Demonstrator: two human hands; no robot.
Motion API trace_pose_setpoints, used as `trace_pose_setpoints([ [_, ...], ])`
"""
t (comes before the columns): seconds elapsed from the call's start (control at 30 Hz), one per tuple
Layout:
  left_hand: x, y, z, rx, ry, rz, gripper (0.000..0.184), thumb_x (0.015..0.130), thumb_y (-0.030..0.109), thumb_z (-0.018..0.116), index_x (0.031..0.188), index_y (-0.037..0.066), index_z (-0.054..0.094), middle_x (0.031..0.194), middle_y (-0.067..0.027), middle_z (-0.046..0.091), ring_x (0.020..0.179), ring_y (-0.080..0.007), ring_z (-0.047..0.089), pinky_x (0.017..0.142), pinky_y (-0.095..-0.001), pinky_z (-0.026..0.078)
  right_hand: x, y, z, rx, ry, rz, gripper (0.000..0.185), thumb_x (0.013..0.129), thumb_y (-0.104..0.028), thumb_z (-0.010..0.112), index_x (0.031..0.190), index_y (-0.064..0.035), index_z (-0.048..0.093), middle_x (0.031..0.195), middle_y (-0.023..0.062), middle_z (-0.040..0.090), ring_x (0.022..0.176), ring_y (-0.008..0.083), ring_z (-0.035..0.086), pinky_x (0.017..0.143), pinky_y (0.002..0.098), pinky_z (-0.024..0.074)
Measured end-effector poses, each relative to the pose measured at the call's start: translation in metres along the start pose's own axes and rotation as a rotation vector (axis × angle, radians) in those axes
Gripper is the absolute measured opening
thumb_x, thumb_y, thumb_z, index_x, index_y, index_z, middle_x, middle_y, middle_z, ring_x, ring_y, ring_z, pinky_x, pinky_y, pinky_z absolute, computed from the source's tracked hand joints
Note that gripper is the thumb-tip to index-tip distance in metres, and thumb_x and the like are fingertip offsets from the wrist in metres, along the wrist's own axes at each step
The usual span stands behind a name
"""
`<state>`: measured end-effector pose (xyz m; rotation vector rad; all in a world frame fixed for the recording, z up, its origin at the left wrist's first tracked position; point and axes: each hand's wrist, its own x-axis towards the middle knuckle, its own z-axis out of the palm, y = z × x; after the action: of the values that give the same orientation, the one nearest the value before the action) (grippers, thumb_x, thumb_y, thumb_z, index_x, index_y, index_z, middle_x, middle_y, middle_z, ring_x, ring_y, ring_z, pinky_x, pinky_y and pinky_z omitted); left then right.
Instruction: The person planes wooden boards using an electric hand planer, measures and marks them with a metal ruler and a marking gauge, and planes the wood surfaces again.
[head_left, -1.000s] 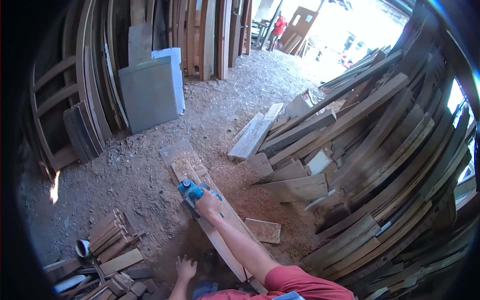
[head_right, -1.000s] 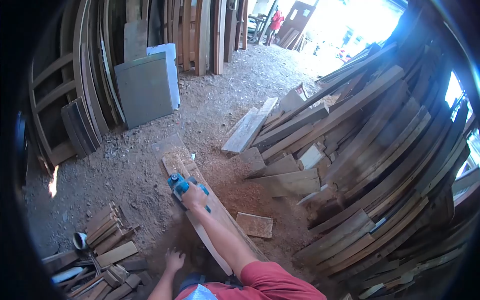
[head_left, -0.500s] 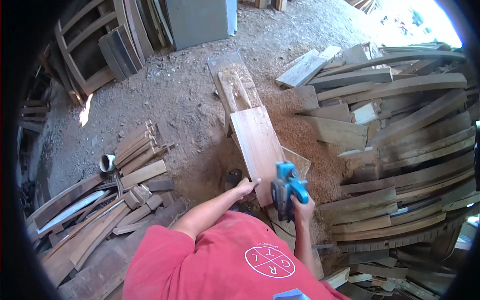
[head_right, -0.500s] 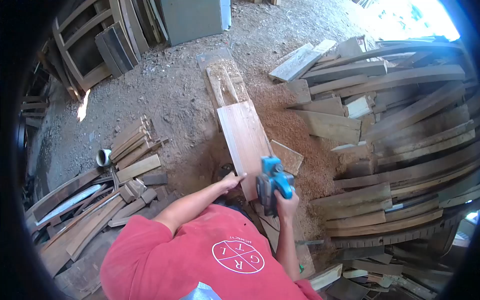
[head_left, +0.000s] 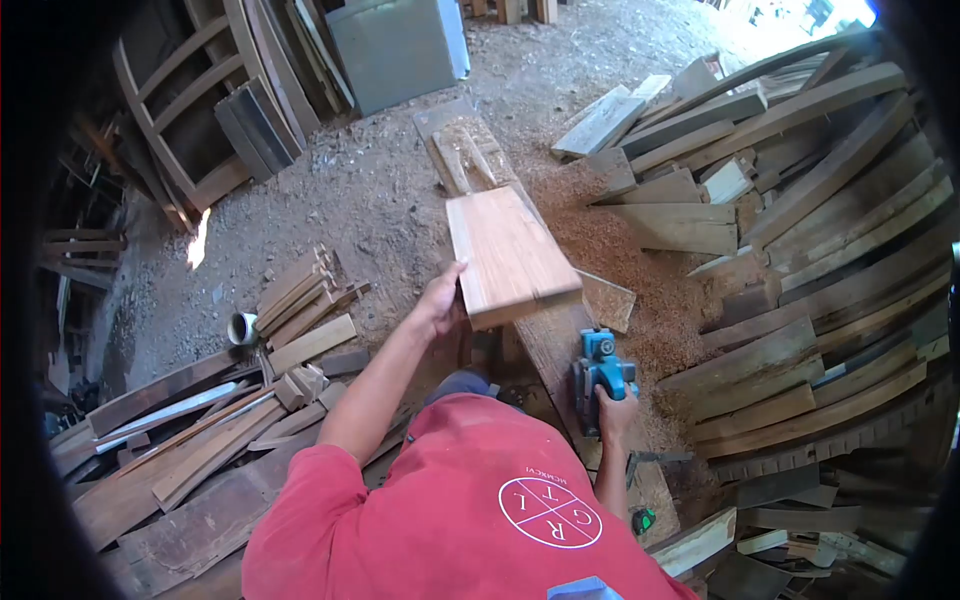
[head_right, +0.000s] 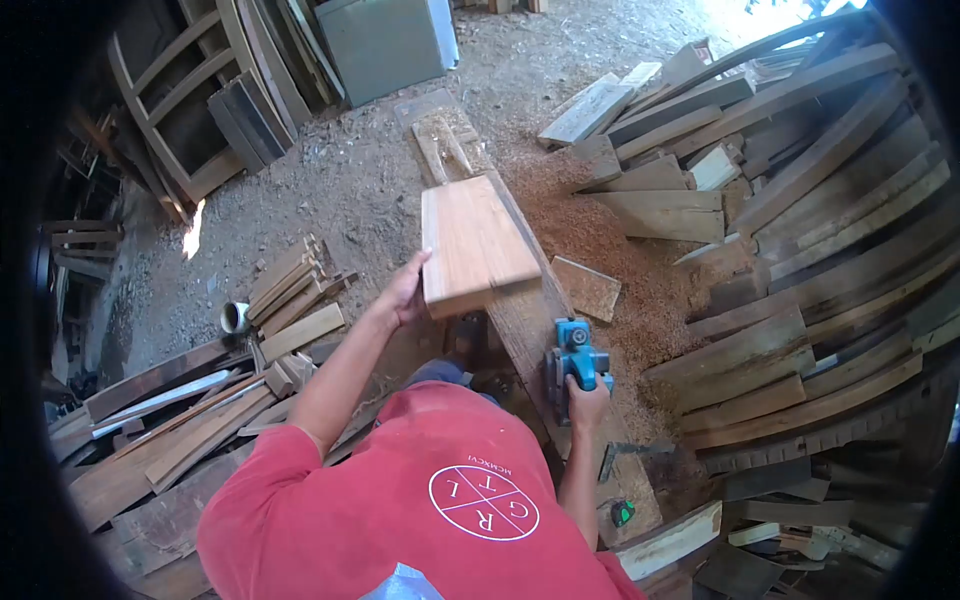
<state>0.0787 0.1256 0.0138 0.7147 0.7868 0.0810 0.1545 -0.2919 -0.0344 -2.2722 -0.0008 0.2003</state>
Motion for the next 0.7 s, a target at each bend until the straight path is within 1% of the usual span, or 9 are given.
trace_pose_setpoints([
  [0.07, -0.012, 0.026, 0.015, -0.015, 0.018, 0.034, 0.071, 0.102, 0.057, 0.062, 0.152, 0.007, 0.053, 0.141, -0.0171, 0.066, 0.119, -0.0291, 0.070, 0.104, -0.0464, 0.056, 0.002, -0.010, 0.003, -0.124, -0.019, 0.000, 0.035, 0.079, -0.025, 0.089, 0.101, -0.0008, 0.078, 0.089, 0.0175, 0.076, 0.082, 0.0320, 0.073, 0.079, 0.0435, 0.0544],
  [0.1, -0.014, 0.037, 0.024, -0.073, 0.047, 0.075, 0.067, 0.096, 0.059, 0.067, 0.145, 0.014, 0.060, 0.126, -0.0099, 0.072, 0.101, -0.0253, 0.072, 0.085, -0.0401, 0.062, 0.006, 0.005, 0.009, -0.042, -0.041, -0.022, 0.037, 0.079, -0.029, 0.089, 0.101, -0.0012, 0.077, 0.091, 0.0203, 0.076, 0.087, 0.0376, 0.074, 0.080, 0.0467, 0.0546],
  [0.2, 0.009, 0.058, -0.004, -0.024, 0.065, 0.019, 0.052, 0.097, 0.058, 0.064, 0.132, 0.020, 0.064, 0.116, -0.0025, 0.071, 0.096, -0.0190, 0.068, 0.074, -0.0378, 0.059, 0.003, 0.002, 0.009, -0.067, -0.046, -0.010, 0.038, 0.079, -0.030, 0.088, 0.100, -0.0010, 0.076, 0.093, 0.0211, 0.076, 0.089, 0.0389, 0.074, 0.082, 0.0475, 0.0547],
  [0.23, 0.008, 0.059, 0.001, -0.071, 0.113, 0.001, 0.044, 0.096, 0.059, 0.065, 0.121, 0.023, 0.066, 0.101, 0.0014, 0.069, 0.083, -0.0146, 0.063, 0.062, -0.0321, 0.055, 0.006, 0.004, 0.010, -0.088, -0.052, -0.036, 0.041, 0.079, -0.029, 0.088, 0.105, -0.0002, 0.075, 0.095, 0.0230, 0.076, 0.089, 0.0402, 0.073, 0.082, 0.0484, 0.0553],
  [0.37, 0.011, 0.060, 0.002, -0.080, 0.083, -0.043, 0.044, 0.096, 0.060, 0.065, 0.120, 0.024, 0.066, 0.096, 0.0021, 0.070, 0.085, -0.0151, 0.066, 0.063, -0.0313, 0.056, 0.001, -0.041, -0.010, -0.263, -0.121, 0.078, 0.056, 0.078, -0.031, 0.089, 0.122, -0.0014, 0.070, 0.116, 0.0252, 0.072, 0.104, 0.0403, 0.070, 0.091, 0.0484, 0.0540],
  [0.43, 0.001, 0.057, 0.006, -0.033, 0.182, -0.007, 0.048, 0.095, 0.061, 0.067, 0.122, 0.021, 0.068, 0.098, 0.0009, 0.073, 0.085, -0.0169, 0.069, 0.065, -0.0338, 0.058, -0.002, -0.072, -0.022, -0.297, 0.031, -0.150, 0.079, 0.077, -0.037, 0.090, 0.142, -0.0045, 0.060, 0.138, 0.0261, 0.062, 0.124, 0.0410, 0.061, 0.102, 0.0488, 0.0496],
  [0.57, -0.018, 0.035, 0.003, 0.221, 0.185, 0.130, 0.067, 0.093, 0.061, 0.071, 0.130, 0.006, 0.068, 0.113, -0.0085, 0.076, 0.089, -0.0211, 0.074, 0.071, -0.0414, 0.061, 0.000, -0.152, -0.040, -0.084, -0.047, -0.446, 0.094, 0.074, -0.041, 0.091, 0.153, -0.0073, 0.052, 0.148, 0.0247, 0.054, 0.136, 0.0408, 0.052, 0.110, 0.0486, 0.0448],
  [0.63, -0.041, 0.026, 0.031, 0.342, 0.249, 0.210, 0.068, 0.089, 0.061, 0.076, 0.120, 0.001, 0.072, 0.103, -0.0097, 0.077, 0.086, -0.0218, 0.075, 0.072, -0.0390, 0.060, -0.011, -0.203, -0.035, -0.155, -0.071, -0.891, 0.096, 0.073, -0.042, 0.091, 0.153, -0.0067, 0.052, 0.146, 0.0233, 0.055, 0.138, 0.0414, 0.050, 0.114, 0.0498, 0.0429],
  [0.7, -0.019, 0.009, 0.034, 0.491, 0.287, 0.306, 0.056, 0.090, 0.055, 0.078, 0.104, 0.000, 0.077, 0.091, -0.0091, 0.077, 0.077, -0.0179, 0.074, 0.070, -0.0366, 0.059, -0.007, -0.214, -0.001, -0.232, -0.122, -0.984, 0.092, 0.075, -0.039, 0.089, 0.152, -0.0061, 0.053, 0.141, 0.0226, 0.060, 0.132, 0.0414, 0.056, 0.109, 0.0496, 0.0470],
])
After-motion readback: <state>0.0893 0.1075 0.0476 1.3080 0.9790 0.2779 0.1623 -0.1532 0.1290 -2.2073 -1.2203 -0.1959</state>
